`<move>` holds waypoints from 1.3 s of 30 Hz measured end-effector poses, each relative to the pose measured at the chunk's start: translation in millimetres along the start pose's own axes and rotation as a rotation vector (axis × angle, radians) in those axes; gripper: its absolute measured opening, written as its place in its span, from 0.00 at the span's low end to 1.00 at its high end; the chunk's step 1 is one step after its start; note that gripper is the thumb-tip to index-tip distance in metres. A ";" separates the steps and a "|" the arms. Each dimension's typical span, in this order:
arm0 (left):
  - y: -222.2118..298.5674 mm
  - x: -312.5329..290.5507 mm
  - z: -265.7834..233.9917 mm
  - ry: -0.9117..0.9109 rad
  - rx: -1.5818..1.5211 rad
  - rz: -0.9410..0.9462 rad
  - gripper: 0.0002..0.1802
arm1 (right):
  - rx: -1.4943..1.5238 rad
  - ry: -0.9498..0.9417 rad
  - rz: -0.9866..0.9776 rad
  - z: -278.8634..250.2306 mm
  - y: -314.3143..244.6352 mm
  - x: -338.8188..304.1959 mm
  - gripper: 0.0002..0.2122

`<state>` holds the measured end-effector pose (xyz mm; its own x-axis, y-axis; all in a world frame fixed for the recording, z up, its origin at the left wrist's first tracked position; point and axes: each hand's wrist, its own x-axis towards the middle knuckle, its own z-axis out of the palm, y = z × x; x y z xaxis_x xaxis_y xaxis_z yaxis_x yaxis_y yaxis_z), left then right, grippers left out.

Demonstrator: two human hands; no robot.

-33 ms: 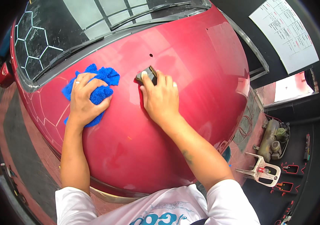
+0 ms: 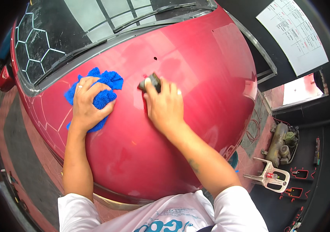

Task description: The person uses a sanding block to rub the hood of a red car, then wipes the area with a blue microfiber cloth. This cycle of sanding and wiping is repeated across different sections of the hood.

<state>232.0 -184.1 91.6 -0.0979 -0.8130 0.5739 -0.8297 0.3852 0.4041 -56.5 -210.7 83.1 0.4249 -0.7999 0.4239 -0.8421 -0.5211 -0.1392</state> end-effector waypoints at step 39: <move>1.4 9.7 0.7 0.006 0.005 0.003 0.20 | 0.000 -0.021 -0.087 -1.1 7.4 2.4 0.25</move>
<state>229.5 -191.8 97.2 -0.0974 -0.8092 0.5794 -0.8318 0.3858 0.3990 -62.1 -216.2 84.0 0.5037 -0.7577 0.4151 -0.8016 -0.5890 -0.1024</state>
